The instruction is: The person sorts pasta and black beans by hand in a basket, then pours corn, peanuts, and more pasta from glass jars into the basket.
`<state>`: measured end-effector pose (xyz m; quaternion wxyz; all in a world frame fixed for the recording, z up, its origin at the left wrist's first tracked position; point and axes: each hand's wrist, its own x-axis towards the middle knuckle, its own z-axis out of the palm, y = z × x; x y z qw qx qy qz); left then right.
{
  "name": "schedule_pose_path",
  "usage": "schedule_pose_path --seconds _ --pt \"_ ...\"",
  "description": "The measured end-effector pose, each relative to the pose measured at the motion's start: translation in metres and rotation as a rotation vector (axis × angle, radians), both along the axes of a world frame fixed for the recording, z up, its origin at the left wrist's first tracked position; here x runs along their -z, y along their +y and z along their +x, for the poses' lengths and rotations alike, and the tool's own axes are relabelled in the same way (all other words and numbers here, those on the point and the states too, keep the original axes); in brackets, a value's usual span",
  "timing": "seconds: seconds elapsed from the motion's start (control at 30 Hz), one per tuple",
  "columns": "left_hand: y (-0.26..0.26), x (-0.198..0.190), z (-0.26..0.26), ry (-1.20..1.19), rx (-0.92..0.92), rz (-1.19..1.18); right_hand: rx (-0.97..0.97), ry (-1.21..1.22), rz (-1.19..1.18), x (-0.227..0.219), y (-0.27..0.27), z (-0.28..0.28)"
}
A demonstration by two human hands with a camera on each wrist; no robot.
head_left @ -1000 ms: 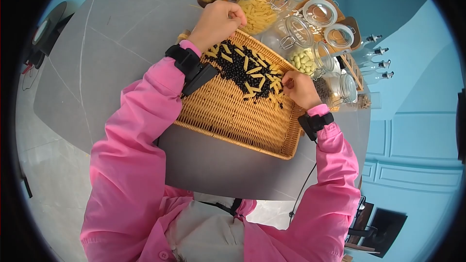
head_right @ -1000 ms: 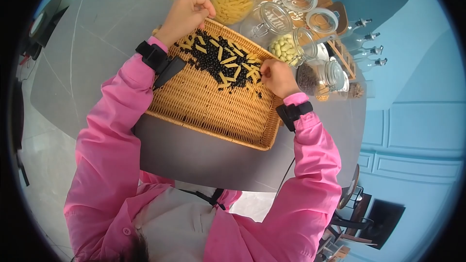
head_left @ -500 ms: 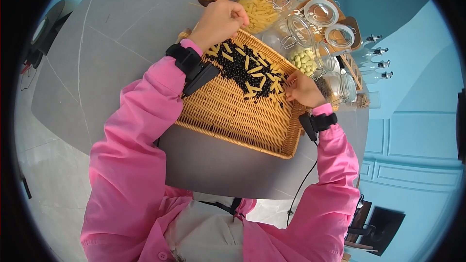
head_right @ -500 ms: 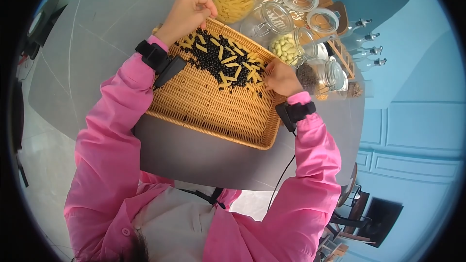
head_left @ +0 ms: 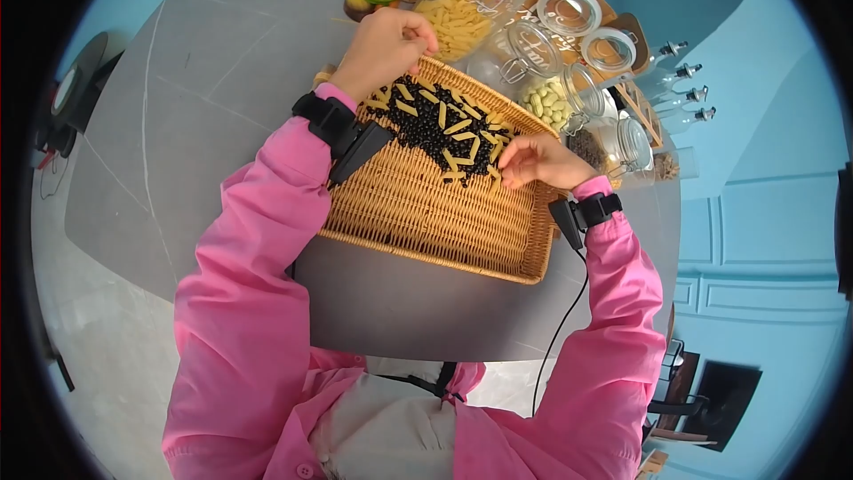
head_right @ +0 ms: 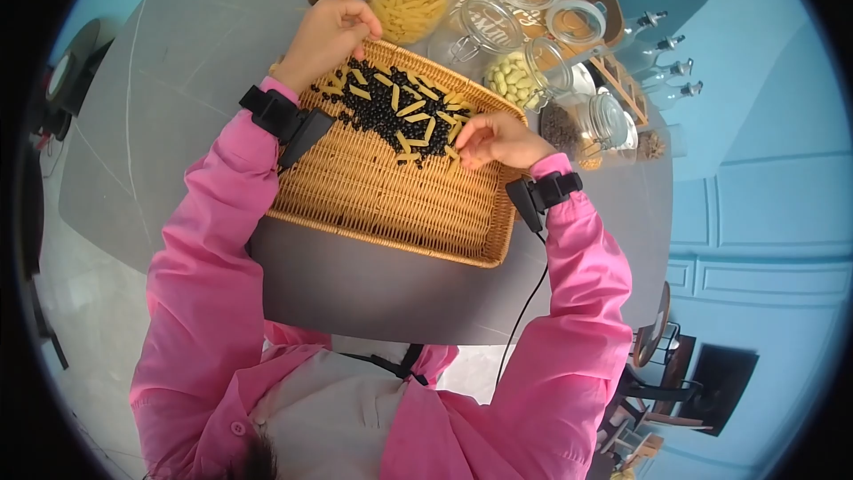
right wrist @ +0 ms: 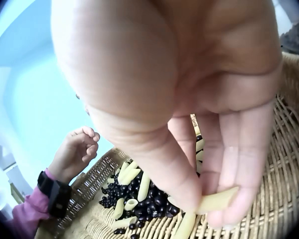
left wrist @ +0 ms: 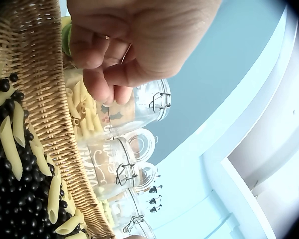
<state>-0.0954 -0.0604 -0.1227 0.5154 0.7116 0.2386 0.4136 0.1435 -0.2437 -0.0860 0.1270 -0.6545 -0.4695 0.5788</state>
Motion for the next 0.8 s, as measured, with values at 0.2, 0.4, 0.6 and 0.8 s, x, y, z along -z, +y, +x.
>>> schedule_pose_path --seconds 0.2,0.4,0.6,0.8 --pt "0.002 -0.002 -0.003 0.057 -0.004 0.05 -0.171 0.123 -0.056 -0.012 -0.012 -0.005" --pt "-0.033 -0.031 -0.012 0.37 0.77 -0.334 -0.201 0.255 -0.124 0.016 -0.01 -0.017" --pt "-0.069 0.006 0.01 0.612 1.153 -0.47 -0.053 0.285 0.097 0.02 -0.003 -0.014" --pt "-0.054 -0.025 -0.003 0.444 0.958 -0.407 -0.09 0.281 0.196 0.011 0.001 -0.024"
